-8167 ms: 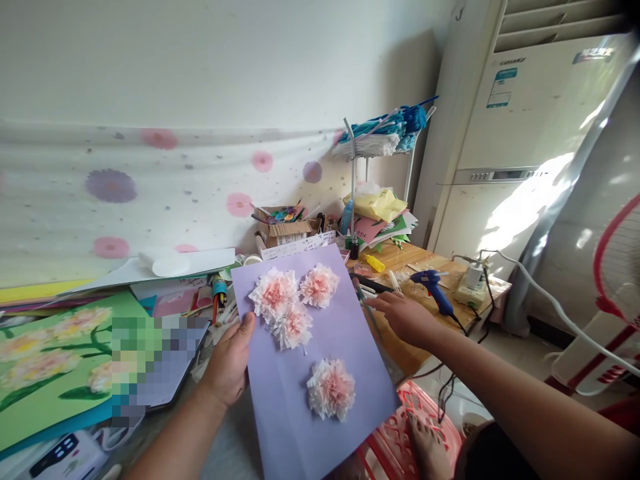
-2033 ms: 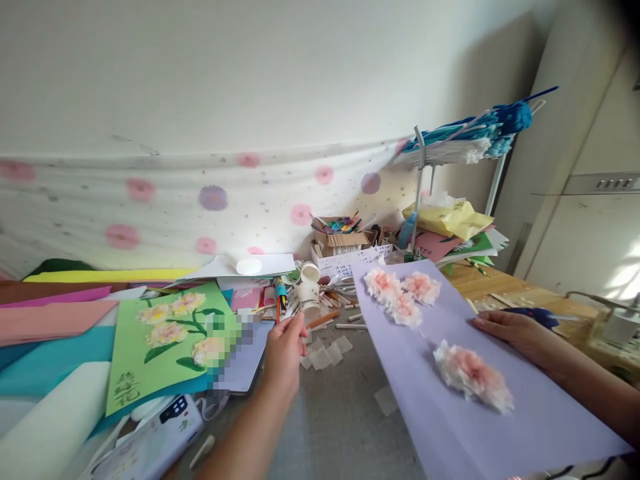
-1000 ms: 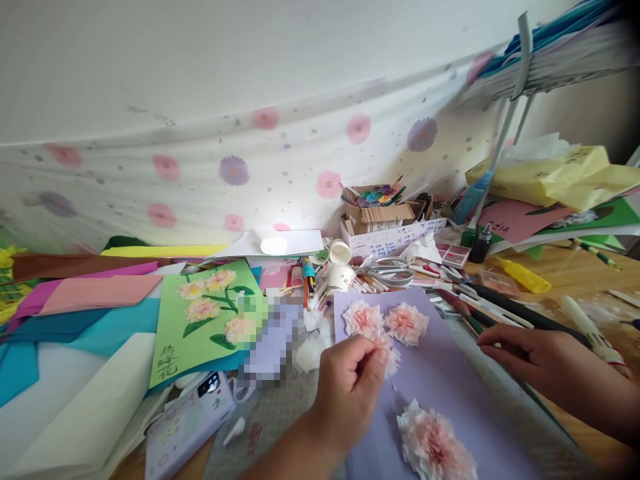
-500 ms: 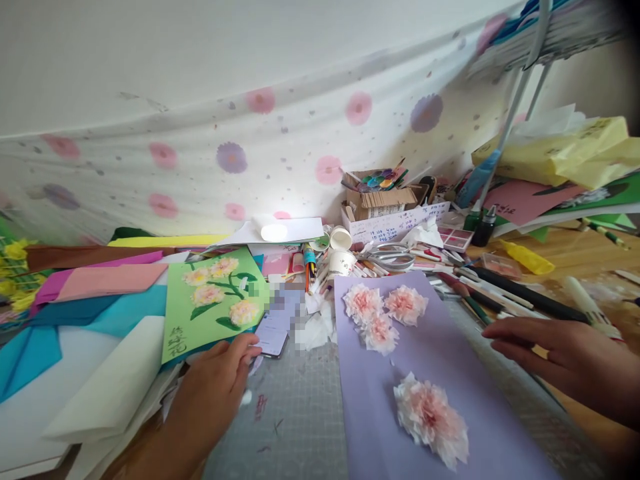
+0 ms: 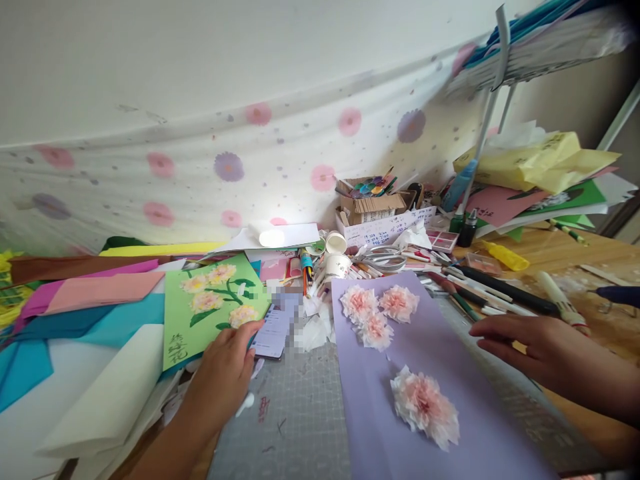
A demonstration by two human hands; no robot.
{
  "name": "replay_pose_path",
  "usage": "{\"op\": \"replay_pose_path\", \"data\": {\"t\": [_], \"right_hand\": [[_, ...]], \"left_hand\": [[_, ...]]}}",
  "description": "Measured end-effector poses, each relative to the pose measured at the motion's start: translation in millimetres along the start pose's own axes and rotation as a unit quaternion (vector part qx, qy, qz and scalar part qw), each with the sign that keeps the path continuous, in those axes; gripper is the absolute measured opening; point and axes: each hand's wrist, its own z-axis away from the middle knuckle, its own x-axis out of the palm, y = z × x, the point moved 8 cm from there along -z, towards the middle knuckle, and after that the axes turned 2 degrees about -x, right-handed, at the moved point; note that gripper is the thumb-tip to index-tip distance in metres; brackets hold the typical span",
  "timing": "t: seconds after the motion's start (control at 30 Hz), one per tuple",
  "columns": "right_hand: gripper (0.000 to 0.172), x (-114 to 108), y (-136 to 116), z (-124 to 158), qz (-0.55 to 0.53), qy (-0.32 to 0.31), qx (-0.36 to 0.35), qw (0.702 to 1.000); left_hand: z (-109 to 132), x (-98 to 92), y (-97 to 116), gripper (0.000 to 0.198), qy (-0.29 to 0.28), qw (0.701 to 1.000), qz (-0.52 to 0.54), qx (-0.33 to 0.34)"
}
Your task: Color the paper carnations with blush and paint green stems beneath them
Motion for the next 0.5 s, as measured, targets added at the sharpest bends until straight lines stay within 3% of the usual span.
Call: {"op": "replay_pose_path", "data": {"t": [0.1, 0.27, 0.5], "right_hand": [[0.029, 10.9, -0.9, 3.0, -0.026, -0.08, -0.024, 0.996], [0.031, 12.6, 9.0, 5.3, -0.016, -0.099, -0.011, 0.995], [0.032, 6.2, 4.4, 6.7, -0.015, -0.101, -0.012, 0.995]], "left_hand": [[-1.0, -0.4, 10.1, 0.041, 0.006, 1.0, 0.015, 0.022], [-0.6, 2.6, 20.2, 0.04, -0.009, 0.999, 0.022, 0.024], [-4.4, 13.6, 25.0, 0.043, -0.025, 0.999, 0.024, 0.02]]}}
